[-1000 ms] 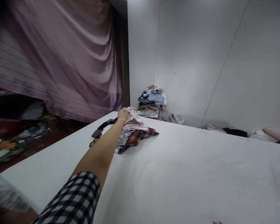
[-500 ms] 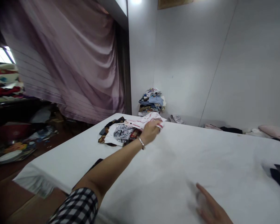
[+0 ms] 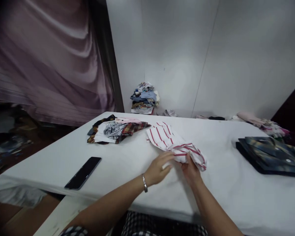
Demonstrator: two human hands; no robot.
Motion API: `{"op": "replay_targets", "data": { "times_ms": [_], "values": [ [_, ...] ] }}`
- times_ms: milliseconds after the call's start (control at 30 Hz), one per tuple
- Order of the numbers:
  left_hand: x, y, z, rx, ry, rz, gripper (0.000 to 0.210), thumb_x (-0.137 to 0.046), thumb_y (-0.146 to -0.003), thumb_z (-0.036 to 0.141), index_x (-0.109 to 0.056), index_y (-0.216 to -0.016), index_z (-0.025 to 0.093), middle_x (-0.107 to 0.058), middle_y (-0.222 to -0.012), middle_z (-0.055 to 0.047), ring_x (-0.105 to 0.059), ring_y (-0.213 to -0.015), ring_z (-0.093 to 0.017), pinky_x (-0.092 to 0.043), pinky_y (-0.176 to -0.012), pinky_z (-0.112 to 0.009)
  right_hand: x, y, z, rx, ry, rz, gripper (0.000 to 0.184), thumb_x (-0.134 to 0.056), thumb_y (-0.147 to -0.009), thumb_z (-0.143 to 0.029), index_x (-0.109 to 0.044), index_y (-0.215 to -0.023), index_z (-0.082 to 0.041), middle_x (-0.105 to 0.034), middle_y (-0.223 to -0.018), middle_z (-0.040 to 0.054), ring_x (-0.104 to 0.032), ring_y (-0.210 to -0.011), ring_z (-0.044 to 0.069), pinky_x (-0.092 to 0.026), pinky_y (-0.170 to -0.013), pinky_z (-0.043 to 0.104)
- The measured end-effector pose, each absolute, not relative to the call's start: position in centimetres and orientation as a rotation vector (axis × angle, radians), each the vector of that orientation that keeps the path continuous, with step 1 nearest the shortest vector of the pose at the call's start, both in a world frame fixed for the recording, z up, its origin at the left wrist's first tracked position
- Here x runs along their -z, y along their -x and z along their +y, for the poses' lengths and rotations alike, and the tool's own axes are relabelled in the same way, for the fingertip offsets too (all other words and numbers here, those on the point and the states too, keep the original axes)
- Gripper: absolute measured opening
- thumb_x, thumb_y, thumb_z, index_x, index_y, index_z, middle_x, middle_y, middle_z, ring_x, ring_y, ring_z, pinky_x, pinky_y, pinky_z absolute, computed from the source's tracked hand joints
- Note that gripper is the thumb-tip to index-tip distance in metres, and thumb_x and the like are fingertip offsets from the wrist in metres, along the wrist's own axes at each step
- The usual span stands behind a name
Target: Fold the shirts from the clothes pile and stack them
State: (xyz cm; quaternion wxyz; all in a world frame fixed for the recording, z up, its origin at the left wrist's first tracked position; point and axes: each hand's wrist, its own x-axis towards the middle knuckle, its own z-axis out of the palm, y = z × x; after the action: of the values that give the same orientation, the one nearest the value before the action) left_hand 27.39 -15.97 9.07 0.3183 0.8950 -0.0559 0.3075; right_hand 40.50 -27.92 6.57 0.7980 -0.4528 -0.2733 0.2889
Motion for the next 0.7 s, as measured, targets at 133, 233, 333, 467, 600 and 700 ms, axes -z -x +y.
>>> {"op": "replay_targets", "data": {
  "times_ms": [133, 233, 333, 467, 600, 700],
  "values": [
    [-6.9, -27.3, -12.6, -0.7, -2.498, 0.372, 0.07, -0.064, -0.077, 0.027, -0.035, -0.141, 0.02, -0.033, -0.15, -0.014, -0.028, -0.139, -0.028, -0.029, -0.111, -0.05, -9.6, -40.9, -30.5, -0.625, 0.903, -0.53, 0.044, -0.054, -0.084, -0.058, -0.061, -0.118, -0.031, -0.066, -0.12, 0.0017, -0.053, -0.122, 0.025, -0.049, -0.096, 0.047],
    [-6.2, -28.9, -11.6, -0.702, -2.571, 0.516, 0.084, -0.066, -0.074, 0.028, -0.024, -0.146, 0.022, -0.021, -0.156, -0.012, -0.019, -0.143, -0.029, -0.028, -0.111, -0.05, -11.4, -40.6, -32.4, -0.612, 0.893, -0.566, 0.041, -0.05, -0.087, -0.057, -0.062, -0.117, -0.032, -0.066, -0.12, 0.0015, -0.052, -0.124, 0.025, -0.047, -0.098, 0.047],
    [-6.7, -30.8, -11.3, -0.799, -2.611, 0.567, 0.084, -0.065, -0.074, 0.024, -0.023, -0.147, 0.022, -0.023, -0.155, -0.011, -0.018, -0.143, -0.028, -0.027, -0.111, -0.047, -12.5, -40.5, -34.3, -0.556, 0.917, -0.594, 0.04, -0.049, -0.087, -0.057, -0.063, -0.115, -0.032, -0.066, -0.119, 0.0017, -0.051, -0.124, 0.025, -0.046, -0.099, 0.048],
    [-7.2, -32.4, -10.8, -0.7, -2.697, 0.585, 0.069, -0.065, -0.072, 0.02, -0.042, -0.138, 0.02, -0.056, -0.13, -0.015, -0.042, -0.129, -0.029, -0.022, -0.11, -0.049, -13.8, -41.8, -36.6, -0.457, 0.975, -0.612, 0.038, -0.049, -0.087, -0.057, -0.065, -0.112, -0.033, -0.068, -0.116, 0.0009, -0.053, -0.122, 0.026, -0.046, -0.099, 0.048],
    [-7.2, -33.0, -10.3, -0.485, -2.706, 0.567, 0.021, -0.058, -0.073, 0.014, -0.07, -0.09, 0.021, -0.069, -0.09, -0.007, -0.059, -0.1, -0.025, -0.026, -0.107, -0.047, -15.3, -43.9, -38.1, -0.406, 0.962, -0.622, 0.032, -0.051, -0.087, -0.053, -0.064, -0.11, -0.034, -0.067, -0.117, -0.0001, -0.052, -0.123, 0.025, -0.046, -0.099, 0.047],
    [-8.7, -32.8, -9.4, -0.592, -2.599, 0.647, 0.025, -0.049, -0.074, 0.007, -0.069, -0.081, 0.02, -0.069, -0.092, -0.007, -0.06, -0.097, -0.021, -0.04, -0.095, -0.035, -16.3, -45.6, -38.6, -0.322, 0.941, -0.599, 0.025, -0.057, -0.086, -0.043, -0.064, -0.108, -0.033, -0.066, -0.119, -0.0011, -0.051, -0.123, 0.022, -0.048, -0.098, 0.043]
  ]
}}
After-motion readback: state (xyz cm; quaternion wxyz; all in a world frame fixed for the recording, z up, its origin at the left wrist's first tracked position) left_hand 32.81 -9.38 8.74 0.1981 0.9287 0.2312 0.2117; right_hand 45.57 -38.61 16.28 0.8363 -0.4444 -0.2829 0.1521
